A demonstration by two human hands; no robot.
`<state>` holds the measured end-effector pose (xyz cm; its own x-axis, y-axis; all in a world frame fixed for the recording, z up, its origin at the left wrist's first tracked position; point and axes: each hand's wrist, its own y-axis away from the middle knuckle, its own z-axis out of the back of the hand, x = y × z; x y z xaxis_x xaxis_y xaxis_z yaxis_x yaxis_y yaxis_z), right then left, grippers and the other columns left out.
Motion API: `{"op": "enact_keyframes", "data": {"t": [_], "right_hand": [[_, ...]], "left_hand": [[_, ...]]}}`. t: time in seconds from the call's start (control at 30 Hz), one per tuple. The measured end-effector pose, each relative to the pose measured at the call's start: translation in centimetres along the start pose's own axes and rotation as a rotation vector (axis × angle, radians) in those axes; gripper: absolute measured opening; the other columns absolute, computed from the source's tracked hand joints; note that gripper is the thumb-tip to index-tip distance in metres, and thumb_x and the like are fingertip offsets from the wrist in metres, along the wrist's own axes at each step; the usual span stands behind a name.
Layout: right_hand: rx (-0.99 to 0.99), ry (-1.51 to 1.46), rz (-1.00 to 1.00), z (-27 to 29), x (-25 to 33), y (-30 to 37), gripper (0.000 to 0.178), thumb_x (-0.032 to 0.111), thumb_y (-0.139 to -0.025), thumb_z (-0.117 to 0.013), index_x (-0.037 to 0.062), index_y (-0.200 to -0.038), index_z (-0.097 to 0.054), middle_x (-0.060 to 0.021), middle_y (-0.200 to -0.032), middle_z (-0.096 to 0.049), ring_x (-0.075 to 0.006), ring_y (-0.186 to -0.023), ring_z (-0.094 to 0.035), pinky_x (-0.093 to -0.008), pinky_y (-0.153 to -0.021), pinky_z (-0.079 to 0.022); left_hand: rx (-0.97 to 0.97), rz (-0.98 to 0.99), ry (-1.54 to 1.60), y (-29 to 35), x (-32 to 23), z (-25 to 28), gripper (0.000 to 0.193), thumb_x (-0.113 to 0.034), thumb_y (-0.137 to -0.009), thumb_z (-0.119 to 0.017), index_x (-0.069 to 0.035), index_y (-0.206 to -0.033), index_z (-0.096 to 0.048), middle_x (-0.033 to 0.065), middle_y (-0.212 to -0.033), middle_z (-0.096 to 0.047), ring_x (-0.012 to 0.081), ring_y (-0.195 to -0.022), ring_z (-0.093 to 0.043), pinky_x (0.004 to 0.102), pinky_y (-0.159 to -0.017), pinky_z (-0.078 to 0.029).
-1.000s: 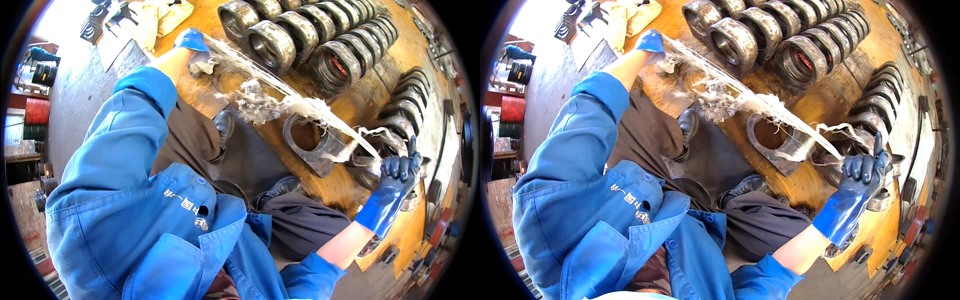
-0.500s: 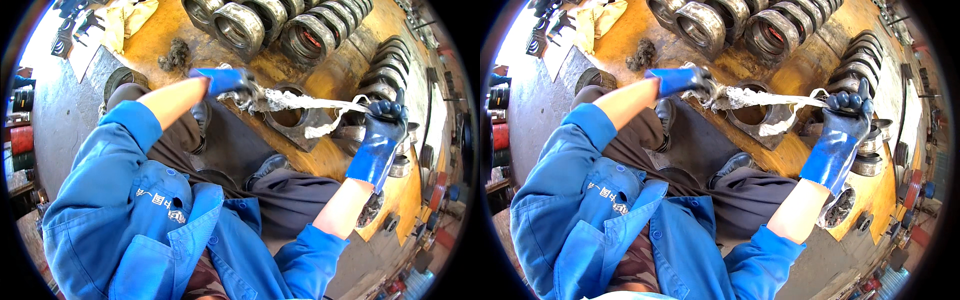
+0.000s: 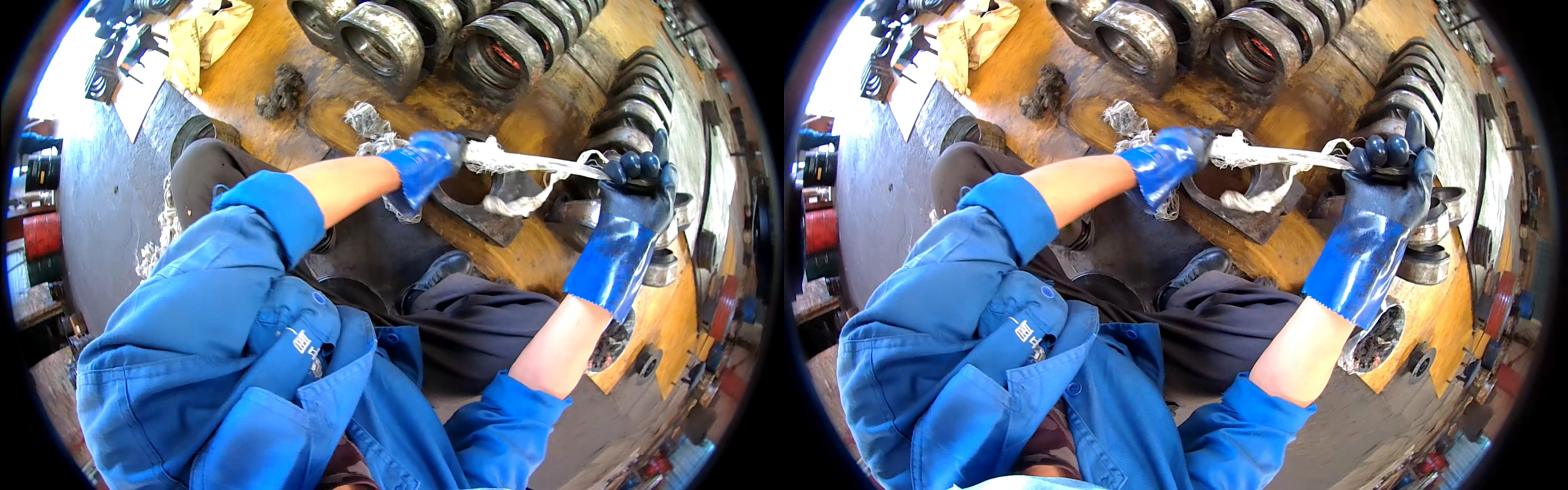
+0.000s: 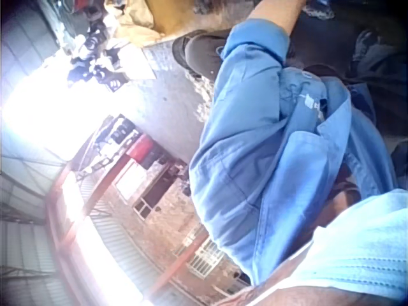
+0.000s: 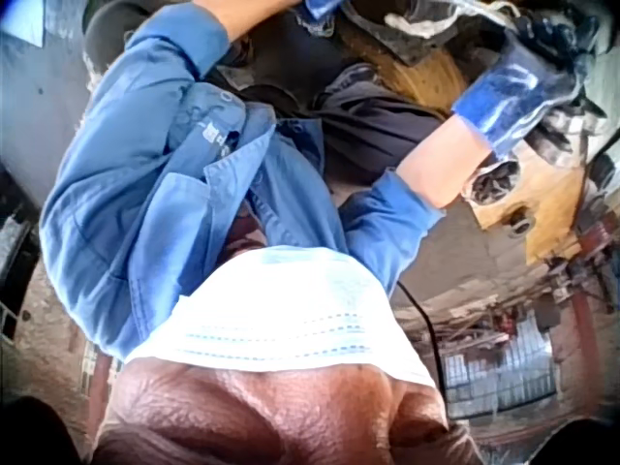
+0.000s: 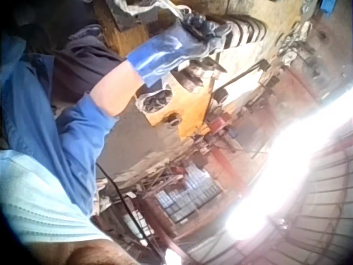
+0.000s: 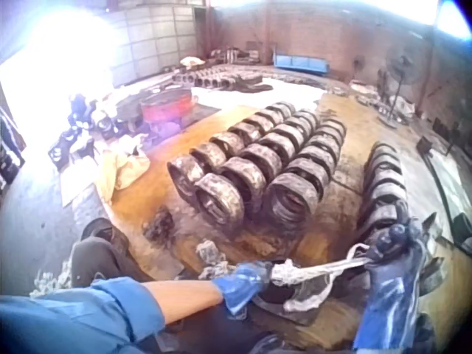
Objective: The person sits on the floor and uses a fibrous material to wipe and clean the interior of a metal ring. They repeatedly pull and stretch the fibrous material, then insert it into the ring to scrub the inside surface.
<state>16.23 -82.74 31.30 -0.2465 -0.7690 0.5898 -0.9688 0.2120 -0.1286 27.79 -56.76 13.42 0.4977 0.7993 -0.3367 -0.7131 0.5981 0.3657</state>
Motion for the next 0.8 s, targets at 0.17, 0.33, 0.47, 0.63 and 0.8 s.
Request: {"op": "enact_keyframes", "data": {"t": [0.17, 0.33, 0.47, 0.63, 0.8], "right_hand": [[-0.164, 0.07, -0.133, 0.1, -0.6, 0.4, 0.042, 0.037, -0.099, -0.051, 0.0113, -0.131, -0.058, 0.0053, -0.069, -0.052, -0.0135, -0.063, -0.046, -0.0327, -0.055, -0.034], [-0.355, 0.259, -0.363, -6.4, -6.7, 1.5, 0.049, 0.04, -0.1, -0.05, -0.0002, -0.128, -0.057, 0.0054, -0.048, -0.039, -0.013, -0.038, -0.034, -0.0314, -0.038, -0.029], [-0.342, 0.45, -0.406, -11.5, -10.6, 3.2, 0.051, 0.035, -0.097, -0.053, -0.0068, -0.126, -0.056, 0.0068, -0.044, -0.032, -0.0108, -0.033, -0.032, -0.0292, -0.034, -0.026], [-0.071, 0.277, -0.218, -8.8, -2.6, 6.3, 0.041, 0.027, -0.102, -0.048, -0.0058, -0.125, -0.057, 0.0006, -0.048, -0.047, -0.0068, -0.034, -0.035, -0.024, -0.033, -0.033], [-0.137, 0.229, -0.107, -0.1, 1.2, 2.0, 0.048, 0.029, -0.106, -0.036, -0.0043, -0.142, -0.042, 0.0054, -0.045, -0.034, -0.0082, -0.033, -0.025, -0.0259, -0.033, -0.023]], "left_hand": [[-0.151, -0.031, -0.227, -0.5, 5.0, 4.0, 0.034, -0.022, -0.098, -0.041, -0.015, -0.124, -0.062, 0.0149, -0.118, -0.067, 0.0334, -0.108, -0.065, 0.0473, -0.091, -0.051], [-0.065, 0.225, -0.497, -1.9, 9.1, 9.6, 0.035, -0.023, -0.094, -0.05, -0.008, -0.119, -0.069, 0.0168, -0.122, -0.067, 0.0318, -0.111, -0.066, 0.0562, -0.085, -0.051], [-0.012, 0.369, -0.595, -1.8, 12.9, 13.4, 0.034, -0.024, -0.095, -0.048, -0.017, -0.118, -0.072, 0.0089, -0.121, -0.069, 0.0305, -0.112, -0.066, 0.0551, -0.088, -0.05], [-0.086, 0.43, -0.607, 3.0, 19.0, 17.6, 0.047, -0.035, -0.063, -0.073, -0.01, -0.103, -0.074, 0.0151, -0.109, -0.071, 0.0299, -0.102, -0.069, 0.055, -0.085, -0.054], [-0.277, 0.536, -0.066, 6.3, 38.0, 20.7, 0.03, -0.024, -0.077, -0.065, -0.007, -0.1, -0.072, 0.0176, -0.099, -0.07, 0.0223, -0.09, -0.068, 0.0366, -0.075, -0.054]]}}
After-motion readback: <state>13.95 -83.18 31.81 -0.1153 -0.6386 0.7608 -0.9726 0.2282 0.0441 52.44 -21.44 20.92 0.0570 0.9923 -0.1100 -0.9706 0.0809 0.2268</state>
